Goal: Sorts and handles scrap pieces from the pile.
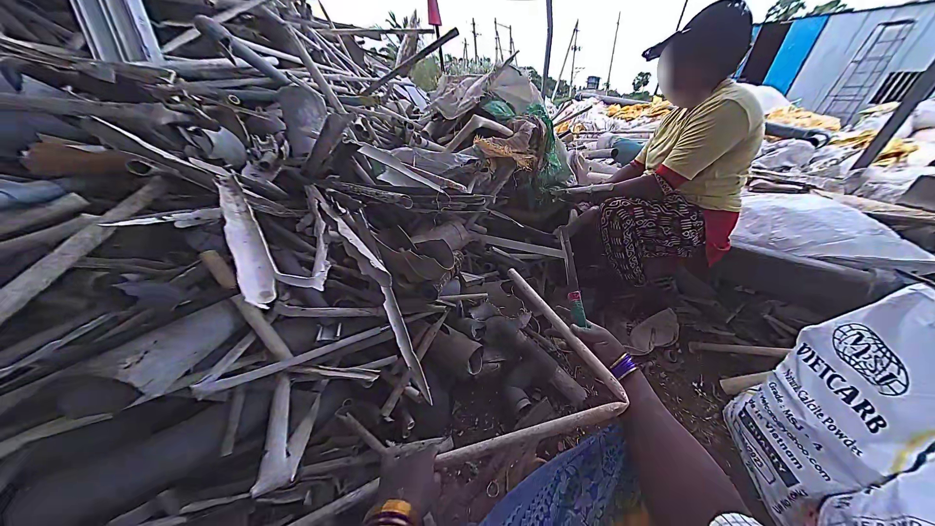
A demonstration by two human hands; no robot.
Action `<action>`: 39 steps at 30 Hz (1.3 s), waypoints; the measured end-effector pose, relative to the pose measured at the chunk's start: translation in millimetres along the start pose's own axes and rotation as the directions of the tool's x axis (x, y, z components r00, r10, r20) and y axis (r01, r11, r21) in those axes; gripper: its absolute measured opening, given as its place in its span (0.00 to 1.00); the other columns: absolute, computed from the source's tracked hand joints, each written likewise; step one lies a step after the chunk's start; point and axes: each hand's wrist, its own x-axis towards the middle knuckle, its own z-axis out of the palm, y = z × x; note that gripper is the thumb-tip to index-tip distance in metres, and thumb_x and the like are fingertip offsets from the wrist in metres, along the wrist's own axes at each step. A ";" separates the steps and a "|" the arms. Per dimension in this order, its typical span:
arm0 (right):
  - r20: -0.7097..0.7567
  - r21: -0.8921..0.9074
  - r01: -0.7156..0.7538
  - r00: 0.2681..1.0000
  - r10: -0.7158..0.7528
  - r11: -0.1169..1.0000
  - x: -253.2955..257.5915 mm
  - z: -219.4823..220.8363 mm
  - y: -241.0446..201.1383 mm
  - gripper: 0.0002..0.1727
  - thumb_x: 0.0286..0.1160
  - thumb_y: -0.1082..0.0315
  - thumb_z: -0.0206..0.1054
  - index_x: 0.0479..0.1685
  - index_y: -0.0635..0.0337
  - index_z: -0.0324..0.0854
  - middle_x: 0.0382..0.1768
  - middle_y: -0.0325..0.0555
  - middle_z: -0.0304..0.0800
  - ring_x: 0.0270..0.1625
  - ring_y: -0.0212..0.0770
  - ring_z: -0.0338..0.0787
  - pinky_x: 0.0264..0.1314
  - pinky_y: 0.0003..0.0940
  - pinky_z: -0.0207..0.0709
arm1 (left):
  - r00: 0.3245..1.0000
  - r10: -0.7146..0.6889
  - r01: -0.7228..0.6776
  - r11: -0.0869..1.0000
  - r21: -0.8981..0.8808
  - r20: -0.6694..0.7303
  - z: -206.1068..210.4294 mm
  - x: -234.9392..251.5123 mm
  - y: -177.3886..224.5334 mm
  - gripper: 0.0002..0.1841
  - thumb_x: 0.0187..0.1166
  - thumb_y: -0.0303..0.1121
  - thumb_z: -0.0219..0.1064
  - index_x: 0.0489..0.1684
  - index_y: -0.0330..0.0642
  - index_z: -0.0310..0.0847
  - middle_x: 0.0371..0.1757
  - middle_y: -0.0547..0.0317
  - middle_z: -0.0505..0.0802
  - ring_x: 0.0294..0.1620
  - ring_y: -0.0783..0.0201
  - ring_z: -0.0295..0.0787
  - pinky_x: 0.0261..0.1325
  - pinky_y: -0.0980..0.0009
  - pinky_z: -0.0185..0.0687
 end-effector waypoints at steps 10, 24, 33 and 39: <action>-0.100 -0.955 0.024 0.913 -0.395 0.297 -17.6 31.4 -9.8 0.25 0.57 0.68 0.79 0.57 0.64 0.82 0.37 0.53 0.88 0.39 0.48 0.87 0.46 0.52 0.79 | 0.992 0.043 -0.035 0.997 -0.075 0.116 4.0 -4.3 9.4 0.24 0.86 0.44 0.65 0.74 0.40 0.79 0.72 0.37 0.86 0.76 0.39 0.81 0.74 0.36 0.73; -0.065 -0.994 -0.102 0.174 -0.983 0.048 -115.1 31.9 -136.1 0.38 0.64 0.50 0.79 0.72 0.64 0.76 0.49 0.51 0.93 0.50 0.45 0.93 0.54 0.46 0.83 | 0.342 0.279 -0.368 0.918 0.145 -0.897 36.1 -147.3 117.1 0.13 0.68 0.16 0.69 0.46 0.37 0.95 0.25 0.41 0.91 0.24 0.40 0.91 0.22 0.49 0.79; 0.185 -0.970 0.199 0.226 -0.957 -0.140 -135.5 59.6 -140.3 0.27 0.69 0.50 0.77 0.54 0.66 0.86 0.39 0.43 0.93 0.40 0.29 0.89 0.48 0.30 0.82 | 0.534 0.416 -0.348 0.902 0.257 -0.736 8.9 -196.3 92.4 0.11 0.74 0.38 0.78 0.38 0.38 0.92 0.27 0.41 0.92 0.28 0.39 0.93 0.25 0.48 0.83; 0.074 -0.991 0.125 0.262 -0.962 -0.042 -145.9 55.7 -145.5 0.28 0.71 0.57 0.74 0.69 0.64 0.80 0.48 0.46 0.92 0.44 0.31 0.90 0.51 0.31 0.82 | 0.413 0.433 -0.225 0.901 0.371 -0.801 -9.9 -224.7 80.0 0.05 0.66 0.16 0.73 0.32 0.34 0.91 0.23 0.42 0.89 0.24 0.40 0.91 0.21 0.51 0.78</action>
